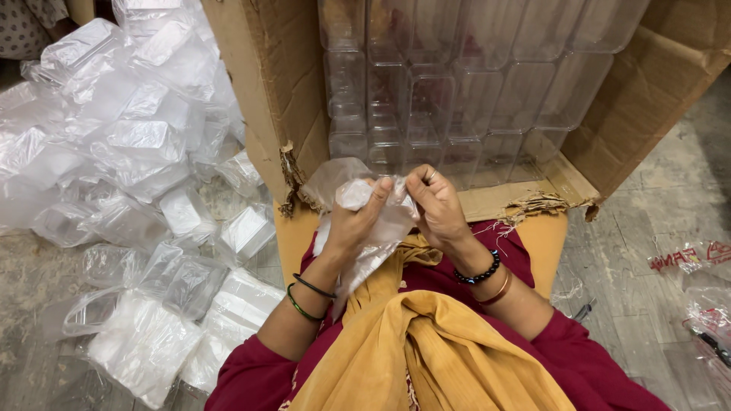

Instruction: The person sits on the floor and packs clear plastic containers into clear plastic bags, twisting the bags closed and placing the bagged containers into a large cardboard box. They repeatedly take containers from a pile on the floor and continue filling bags throughout the clip.

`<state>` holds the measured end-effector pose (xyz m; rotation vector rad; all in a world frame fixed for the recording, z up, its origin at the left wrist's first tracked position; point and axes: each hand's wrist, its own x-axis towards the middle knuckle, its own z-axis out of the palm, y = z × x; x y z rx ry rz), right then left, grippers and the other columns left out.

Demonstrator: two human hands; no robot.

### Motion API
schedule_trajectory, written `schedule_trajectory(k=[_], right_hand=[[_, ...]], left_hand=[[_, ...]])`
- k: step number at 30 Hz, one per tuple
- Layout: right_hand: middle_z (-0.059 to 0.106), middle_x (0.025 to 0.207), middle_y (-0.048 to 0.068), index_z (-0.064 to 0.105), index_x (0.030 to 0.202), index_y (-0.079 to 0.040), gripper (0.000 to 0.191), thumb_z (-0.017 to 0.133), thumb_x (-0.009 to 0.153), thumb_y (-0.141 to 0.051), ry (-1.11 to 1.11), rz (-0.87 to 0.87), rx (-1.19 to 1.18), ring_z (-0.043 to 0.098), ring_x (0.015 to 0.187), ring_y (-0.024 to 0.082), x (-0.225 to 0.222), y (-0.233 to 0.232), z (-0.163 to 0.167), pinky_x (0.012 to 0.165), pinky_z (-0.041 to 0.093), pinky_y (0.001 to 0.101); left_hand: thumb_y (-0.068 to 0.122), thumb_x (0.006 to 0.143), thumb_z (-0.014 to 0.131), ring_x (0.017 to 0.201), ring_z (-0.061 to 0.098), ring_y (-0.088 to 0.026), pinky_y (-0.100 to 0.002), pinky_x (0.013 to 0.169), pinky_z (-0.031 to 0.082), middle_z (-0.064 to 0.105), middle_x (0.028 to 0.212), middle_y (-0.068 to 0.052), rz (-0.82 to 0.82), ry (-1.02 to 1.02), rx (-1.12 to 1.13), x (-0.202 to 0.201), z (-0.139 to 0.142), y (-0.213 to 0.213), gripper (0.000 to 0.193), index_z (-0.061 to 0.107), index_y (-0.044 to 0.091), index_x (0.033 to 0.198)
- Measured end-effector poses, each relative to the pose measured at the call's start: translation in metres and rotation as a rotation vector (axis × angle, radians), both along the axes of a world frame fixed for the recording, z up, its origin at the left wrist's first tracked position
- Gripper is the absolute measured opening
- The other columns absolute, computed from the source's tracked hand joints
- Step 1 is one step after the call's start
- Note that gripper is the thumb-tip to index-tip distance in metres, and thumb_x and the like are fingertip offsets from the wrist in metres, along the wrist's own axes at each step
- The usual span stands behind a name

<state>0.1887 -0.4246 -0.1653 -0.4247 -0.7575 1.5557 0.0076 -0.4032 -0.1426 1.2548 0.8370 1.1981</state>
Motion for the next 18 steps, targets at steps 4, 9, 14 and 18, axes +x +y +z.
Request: schedule_trajectory(k=[4, 9, 14, 18], right_hand=[[0.065, 0.085, 0.0, 0.062, 0.107, -0.006, 0.013, 0.063, 0.112, -0.018, -0.044, -0.037, -0.061, 0.053, 0.064, 0.004, 0.0, 0.001, -0.015, 0.054, 0.042, 0.018], [0.065, 0.094, 0.001, 0.066, 0.105, -0.003, 0.014, 0.062, 0.109, -0.016, -0.412, -0.171, 0.087, 0.057, 0.085, 0.006, 0.001, -0.006, -0.019, 0.077, 0.049, 0.0227], [0.068, 0.095, 0.001, 0.064, 0.105, -0.007, 0.012, 0.061, 0.105, -0.019, -0.248, -0.14, 0.056, 0.062, 0.086, 0.007, -0.002, -0.009, -0.013, 0.08, 0.053, 0.0241], [0.063, 0.073, 0.0, 0.062, 0.101, -0.011, 0.017, 0.062, 0.111, -0.025, 0.035, 0.045, -0.071, 0.051, 0.055, 0.002, 0.004, -0.004, -0.025, 0.051, 0.042, 0.017]], left_hand=[[0.027, 0.091, 0.074, 0.074, 0.065, -0.006, -0.022, 0.065, 0.054, 0.073, 0.084, 0.002, -0.056, -0.092, -0.038, 0.001, 0.001, 0.002, 0.022, 0.074, 0.006, 0.098], [0.024, 0.097, 0.076, 0.069, 0.058, -0.004, -0.023, 0.058, 0.046, 0.066, 0.078, 0.001, 0.071, 0.023, 0.042, -0.002, -0.005, -0.004, 0.025, 0.067, 0.004, 0.087], [0.028, 0.1, 0.073, 0.06, 0.058, -0.006, -0.024, 0.051, 0.043, 0.064, 0.07, 0.002, 0.005, 0.194, 0.095, 0.0, -0.024, -0.009, 0.031, 0.066, 0.004, 0.082], [0.029, 0.102, 0.07, 0.072, 0.058, -0.006, -0.022, 0.063, 0.047, 0.066, 0.082, 0.001, -0.131, 0.109, 0.054, 0.0, -0.034, 0.0, 0.025, 0.068, 0.005, 0.096]])
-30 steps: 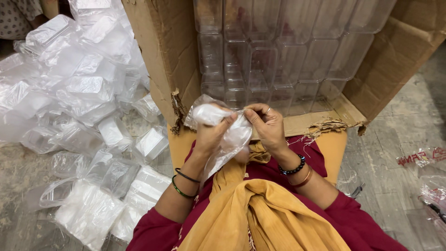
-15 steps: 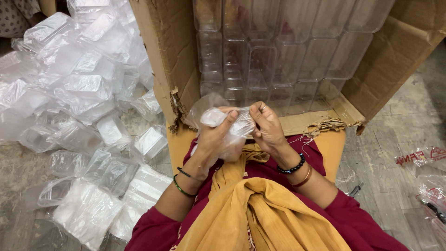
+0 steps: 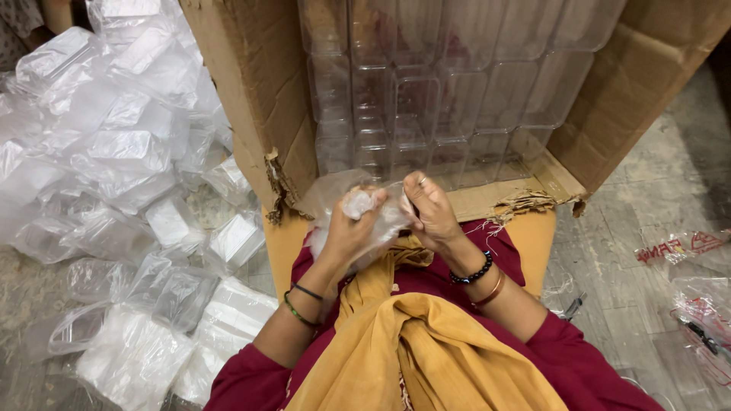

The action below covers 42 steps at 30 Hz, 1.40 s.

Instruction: The person sits on the floor and packs clear plastic containers into clear plastic bags, twisting the bags closed and placing the bagged containers into a large cardboard box. They repeatedly take containers from a pile on the floor and continue filling bags throughout the clip.

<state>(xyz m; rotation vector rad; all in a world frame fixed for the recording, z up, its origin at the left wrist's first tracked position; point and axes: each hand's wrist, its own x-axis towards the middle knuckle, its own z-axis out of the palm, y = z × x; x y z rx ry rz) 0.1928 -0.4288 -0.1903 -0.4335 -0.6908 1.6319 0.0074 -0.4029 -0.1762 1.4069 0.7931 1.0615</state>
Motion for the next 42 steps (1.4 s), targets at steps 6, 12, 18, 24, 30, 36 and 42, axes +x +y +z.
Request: schedule_trajectory(k=[6, 12, 18, 24, 30, 36, 42], right_hand=[[0.064, 0.083, -0.003, 0.063, 0.107, -0.007, 0.015, 0.072, 0.098, -0.014, -0.43, 0.202, -0.011, 0.056, 0.069, 0.004, 0.067, 0.013, 0.004, 0.058, 0.043, 0.0208], [0.071, 0.093, 0.022, 0.068, 0.12, -0.006, 0.021, 0.069, 0.103, -0.019, -1.675, -0.78, 0.372, 0.073, 0.086, 0.038, 0.071, 0.091, 0.057, 0.075, 0.055, 0.0434], [0.07, 0.087, 0.025, 0.066, 0.105, -0.001, 0.016, 0.062, 0.099, -0.016, -1.814, -1.032, 0.3, 0.066, 0.077, 0.048, 0.038, 0.141, 0.079, 0.065, 0.05, 0.0546], [0.053, 0.071, -0.004, 0.059, 0.09, -0.008, 0.024, 0.061, 0.11, -0.021, -0.646, -0.705, 0.057, 0.044, 0.057, 0.006, 0.041, 0.085, 0.06, 0.047, 0.034, 0.0251], [0.049, 0.064, -0.009, 0.057, 0.085, -0.013, 0.025, 0.059, 0.106, -0.028, -0.425, -0.407, -0.165, 0.038, 0.049, 0.0, 0.031, 0.022, 0.019, 0.041, 0.027, 0.0184], [0.058, 0.075, -0.006, 0.063, 0.089, -0.007, 0.033, 0.056, 0.112, -0.03, -0.67, -0.494, -0.118, 0.046, 0.066, 0.002, 0.02, 0.025, -0.02, 0.058, 0.04, 0.0206], [0.064, 0.105, -0.001, 0.065, 0.11, -0.007, 0.025, 0.05, 0.107, -0.027, -0.734, -0.416, 0.0, 0.057, 0.092, 0.005, 0.02, 0.009, -0.012, 0.084, 0.05, 0.0235]], left_hand=[[0.024, 0.102, 0.075, 0.084, 0.066, -0.013, -0.025, 0.071, 0.055, 0.071, 0.095, -0.006, -0.606, -0.545, -0.292, -0.053, 0.015, 0.04, 0.025, 0.069, 0.002, 0.111], [0.019, 0.097, 0.071, 0.092, 0.069, -0.017, -0.031, 0.078, 0.058, 0.072, 0.105, -0.008, -0.101, -0.215, -0.171, 0.012, 0.033, 0.136, 0.027, 0.069, 0.003, 0.118], [0.032, 0.105, 0.06, 0.1, 0.065, -0.015, -0.033, 0.085, 0.052, 0.072, 0.107, -0.006, 0.503, 0.272, 0.199, 0.091, 0.047, 0.178, 0.032, 0.072, 0.008, 0.122], [0.041, 0.102, 0.067, 0.091, 0.063, -0.01, -0.028, 0.079, 0.054, 0.07, 0.101, 0.0, 0.15, -0.247, -0.132, 0.076, 0.043, 0.134, 0.039, 0.067, 0.005, 0.117], [0.043, 0.101, 0.065, 0.066, 0.057, -0.008, -0.027, 0.057, 0.048, 0.066, 0.081, 0.001, 0.098, 0.002, -0.33, 0.044, -0.005, 0.081, 0.036, 0.071, 0.007, 0.102], [0.028, 0.098, 0.071, 0.079, 0.054, -0.008, -0.026, 0.067, 0.045, 0.064, 0.09, 0.002, 0.315, -0.117, -0.132, 0.059, -0.059, 0.06, 0.029, 0.07, 0.002, 0.112], [0.026, 0.099, 0.064, 0.091, 0.067, -0.012, -0.027, 0.076, 0.057, 0.072, 0.104, -0.003, 0.09, -0.13, -0.322, 0.034, -0.054, 0.058, 0.03, 0.068, 0.006, 0.121]])
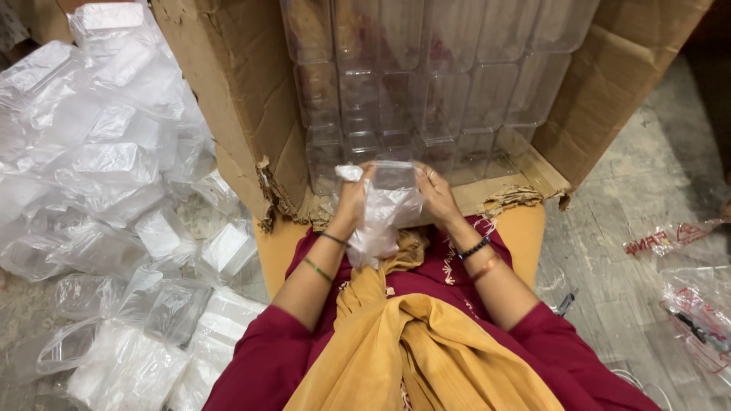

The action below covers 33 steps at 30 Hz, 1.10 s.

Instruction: The person sits on the floor and packs clear plastic containers into clear plastic bags, twisting the bags closed and placing the bagged containers into a large cardboard box. They repeatedly take containers from a pile on the floor and continue filling bags throughout the clip.

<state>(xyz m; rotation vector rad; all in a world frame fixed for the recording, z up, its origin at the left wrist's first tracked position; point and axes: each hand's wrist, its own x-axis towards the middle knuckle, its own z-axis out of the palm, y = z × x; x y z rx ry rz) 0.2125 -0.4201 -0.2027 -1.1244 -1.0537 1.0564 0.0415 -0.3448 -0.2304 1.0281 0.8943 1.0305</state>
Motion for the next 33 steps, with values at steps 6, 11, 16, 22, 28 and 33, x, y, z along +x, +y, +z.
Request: schedule_trajectory(k=[6, 11, 16, 22, 28, 33], right_hand=[[0.056, 0.123, 0.002, 0.064, 0.113, 0.002, 0.028, 0.052, 0.114, -0.023, -0.081, 0.021, 0.131, 0.054, 0.101, 0.008, -0.038, -0.034, -0.005, 0.089, 0.049, 0.0257], [0.064, 0.104, 0.008, 0.062, 0.112, 0.002, 0.024, 0.05, 0.116, -0.019, 0.459, 0.233, -0.148, 0.063, 0.096, 0.016, -0.048, -0.04, -0.022, 0.085, 0.054, 0.0319], [0.071, 0.117, 0.011, 0.066, 0.115, -0.003, 0.026, 0.049, 0.103, -0.018, 0.487, 0.235, -0.338, 0.071, 0.102, 0.02, -0.066, -0.031, -0.024, 0.088, 0.06, 0.0378], [0.069, 0.089, 0.005, 0.062, 0.108, -0.003, 0.027, 0.054, 0.125, -0.023, 0.704, 0.353, -0.028, 0.064, 0.074, 0.013, -0.102, 0.001, -0.027, 0.064, 0.051, 0.028], [0.067, 0.073, 0.005, 0.068, 0.084, -0.002, 0.034, 0.065, 0.102, -0.031, -0.615, 0.508, 0.08, 0.066, 0.063, 0.017, -0.116, 0.021, -0.034, 0.059, 0.053, 0.0351], [0.059, 0.123, 0.028, 0.06, 0.121, 0.007, 0.052, 0.076, 0.093, -0.034, -1.133, -0.059, 0.465, 0.06, 0.113, 0.041, -0.094, 0.1, -0.004, 0.095, 0.049, 0.0494]], left_hand=[[0.017, 0.099, 0.063, 0.095, 0.068, -0.02, -0.034, 0.081, 0.059, 0.07, 0.111, -0.011, -0.253, -0.394, -0.342, -0.07, 0.028, -0.026, 0.031, 0.064, 0.001, 0.126], [0.009, 0.099, 0.061, 0.1, 0.07, -0.024, -0.038, 0.086, 0.061, 0.07, 0.117, -0.015, -0.28, -0.569, -0.448, -0.102, 0.007, -0.058, 0.032, 0.061, -0.002, 0.13], [0.0, 0.1, 0.058, 0.098, 0.072, -0.028, -0.042, 0.085, 0.062, 0.071, 0.115, -0.018, -0.073, -0.437, -0.319, -0.12, -0.021, -0.064, 0.028, 0.06, -0.006, 0.128], [-0.002, 0.097, 0.058, 0.088, 0.069, -0.024, -0.039, 0.075, 0.06, 0.068, 0.105, -0.014, -0.086, -0.108, -0.108, -0.155, -0.017, -0.084, 0.026, 0.062, -0.006, 0.122], [0.003, 0.102, 0.061, 0.077, 0.061, -0.016, -0.032, 0.067, 0.054, 0.062, 0.093, -0.006, 0.133, -0.497, -0.18, -0.278, 0.023, -0.12, 0.023, 0.064, -0.001, 0.124], [0.008, 0.106, 0.064, 0.068, 0.054, -0.01, -0.027, 0.061, 0.049, 0.056, 0.082, 0.002, 0.434, -0.617, -0.003, -0.376, 0.039, -0.091, 0.021, 0.066, 0.003, 0.126]])
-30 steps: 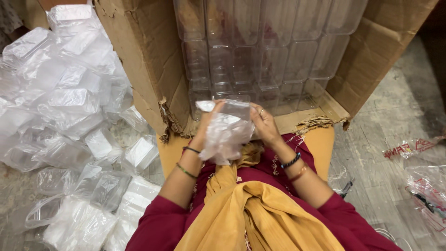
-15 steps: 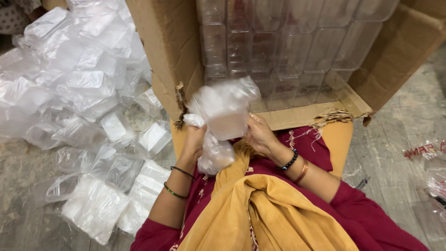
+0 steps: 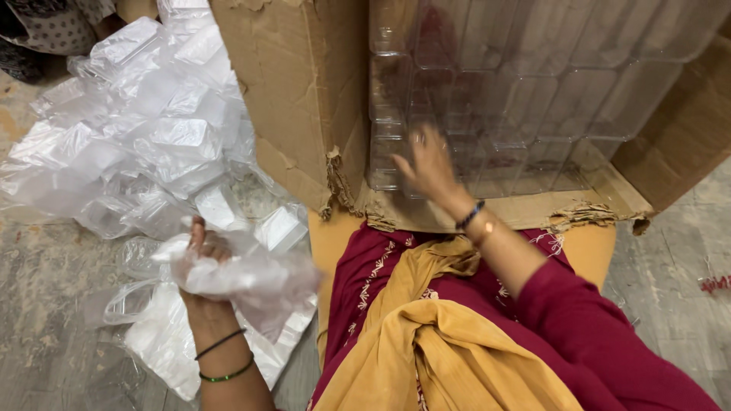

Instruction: The person sits on the floor and packs clear plastic containers into clear plastic bags, twisting the bags closed and placing the bagged containers into a large cardboard box. They repeatedly take containers from a pile on the floor and continue filling bags throughout the clip.

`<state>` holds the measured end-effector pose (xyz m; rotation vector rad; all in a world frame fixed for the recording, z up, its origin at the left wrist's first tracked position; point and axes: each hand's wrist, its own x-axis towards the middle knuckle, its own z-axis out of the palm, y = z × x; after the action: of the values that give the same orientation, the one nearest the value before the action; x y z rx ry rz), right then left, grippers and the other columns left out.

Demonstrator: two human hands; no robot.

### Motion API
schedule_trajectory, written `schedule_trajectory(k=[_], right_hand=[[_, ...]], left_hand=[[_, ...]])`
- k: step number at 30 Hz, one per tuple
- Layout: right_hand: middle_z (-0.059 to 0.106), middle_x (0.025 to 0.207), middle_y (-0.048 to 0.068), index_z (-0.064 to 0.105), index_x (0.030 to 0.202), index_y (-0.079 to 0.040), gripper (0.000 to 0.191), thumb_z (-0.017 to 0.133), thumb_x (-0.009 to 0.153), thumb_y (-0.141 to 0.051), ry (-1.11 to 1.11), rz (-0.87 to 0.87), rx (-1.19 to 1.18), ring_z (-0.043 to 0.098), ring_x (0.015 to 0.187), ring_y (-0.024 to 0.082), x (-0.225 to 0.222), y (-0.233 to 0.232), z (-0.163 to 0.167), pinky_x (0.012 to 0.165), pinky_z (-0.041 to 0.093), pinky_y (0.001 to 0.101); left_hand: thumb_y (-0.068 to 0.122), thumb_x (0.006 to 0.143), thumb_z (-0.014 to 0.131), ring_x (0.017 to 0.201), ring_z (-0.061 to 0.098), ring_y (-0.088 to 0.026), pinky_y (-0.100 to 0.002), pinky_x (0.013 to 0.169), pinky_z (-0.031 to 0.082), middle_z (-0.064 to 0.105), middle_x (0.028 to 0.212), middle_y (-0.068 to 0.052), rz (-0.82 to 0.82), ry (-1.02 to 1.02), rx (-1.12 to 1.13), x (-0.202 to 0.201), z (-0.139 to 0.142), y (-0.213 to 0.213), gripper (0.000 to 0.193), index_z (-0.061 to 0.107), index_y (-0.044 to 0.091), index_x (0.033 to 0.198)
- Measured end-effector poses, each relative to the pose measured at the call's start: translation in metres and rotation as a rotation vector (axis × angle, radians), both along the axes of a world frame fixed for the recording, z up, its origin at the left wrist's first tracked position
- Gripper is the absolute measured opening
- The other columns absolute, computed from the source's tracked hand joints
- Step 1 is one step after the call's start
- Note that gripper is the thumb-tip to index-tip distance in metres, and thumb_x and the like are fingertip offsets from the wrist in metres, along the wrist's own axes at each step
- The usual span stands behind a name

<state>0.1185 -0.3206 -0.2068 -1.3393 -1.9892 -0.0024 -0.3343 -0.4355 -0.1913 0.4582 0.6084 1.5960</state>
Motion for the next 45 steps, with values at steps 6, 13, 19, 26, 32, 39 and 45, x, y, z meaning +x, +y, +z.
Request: schedule_trajectory(k=[6, 13, 19, 26, 32, 39, 45], right_hand=[[0.044, 0.132, 0.038, 0.035, 0.146, 0.01, 0.114, 0.092, 0.07, -0.054, -0.191, 0.061, -0.433, 0.043, 0.127, 0.051, -0.005, 0.059, 0.01, 0.109, 0.024, 0.0651], [0.052, 0.116, 0.019, 0.049, 0.114, -0.005, 0.077, 0.093, 0.068, -0.048, 0.068, 0.15, -0.207, 0.056, 0.111, 0.036, 0.013, 0.004, 0.047, 0.097, 0.044, 0.0525], [0.057, 0.111, 0.015, 0.056, 0.11, -0.002, 0.076, 0.093, 0.064, -0.05, 0.132, 0.012, -0.455, 0.059, 0.1, 0.028, 0.112, -0.053, 0.055, 0.086, 0.052, 0.0397], [0.057, 0.133, 0.021, 0.057, 0.13, 0.001, 0.065, 0.084, 0.087, -0.039, 0.11, -0.036, -0.21, 0.059, 0.118, 0.031, 0.108, -0.086, 0.05, 0.097, 0.053, 0.0387], [0.064, 0.113, 0.007, 0.066, 0.12, 0.0, 0.028, 0.073, 0.095, -0.011, 0.965, 0.33, -0.477, 0.063, 0.099, 0.01, 0.037, -0.12, 0.076, 0.083, 0.054, 0.025], [0.066, 0.079, -0.005, 0.071, 0.099, -0.001, 0.014, 0.069, 0.101, -0.015, 1.076, 0.175, -0.408, 0.056, 0.07, 0.003, 0.046, -0.127, 0.064, 0.06, 0.046, 0.0193], [0.059, 0.084, -0.006, 0.063, 0.094, -0.003, 0.025, 0.064, 0.108, -0.024, 1.197, 0.19, -0.337, 0.048, 0.074, 0.001, 0.04, -0.133, 0.045, 0.064, 0.041, 0.018]], left_hand=[[0.009, 0.103, 0.071, 0.066, 0.053, -0.007, -0.023, 0.063, 0.048, 0.057, 0.08, 0.004, 0.319, 0.23, -0.12, 0.005, -0.011, 0.067, 0.023, 0.068, 0.004, 0.126], [0.019, 0.112, 0.062, 0.08, 0.047, -0.014, -0.03, 0.069, 0.041, 0.062, 0.097, -0.005, 0.394, 0.885, -0.332, 0.059, -0.022, 0.089, 0.027, 0.077, 0.0, 0.124], [0.021, 0.113, 0.049, 0.112, 0.06, -0.015, -0.03, 0.101, 0.048, 0.068, 0.121, -0.007, 0.284, 0.825, 0.016, 0.1, 0.016, 0.039, 0.031, 0.069, -0.002, 0.12], [0.027, 0.113, 0.054, 0.079, 0.06, -0.008, -0.024, 0.067, 0.049, 0.067, 0.09, -0.001, -0.019, 0.878, 0.195, 0.256, 0.044, 0.024, 0.027, 0.069, 0.006, 0.121], [0.03, 0.101, 0.069, 0.077, 0.062, -0.006, -0.021, 0.071, 0.051, 0.072, 0.087, 0.0, -0.04, 0.885, 0.359, 0.314, 0.066, 0.024, 0.036, 0.063, 0.003, 0.124], [0.025, 0.093, 0.08, 0.078, 0.065, -0.009, -0.023, 0.068, 0.054, 0.071, 0.087, -0.002, -0.276, 0.778, 0.128, 0.309, 0.062, 0.017, 0.026, 0.068, 0.002, 0.096], [0.019, 0.08, 0.087, 0.076, 0.065, -0.005, -0.02, 0.07, 0.054, 0.069, 0.084, 0.003, -0.452, 0.501, -0.017, 0.319, 0.056, 0.013, 0.026, 0.066, 0.012, 0.093]])
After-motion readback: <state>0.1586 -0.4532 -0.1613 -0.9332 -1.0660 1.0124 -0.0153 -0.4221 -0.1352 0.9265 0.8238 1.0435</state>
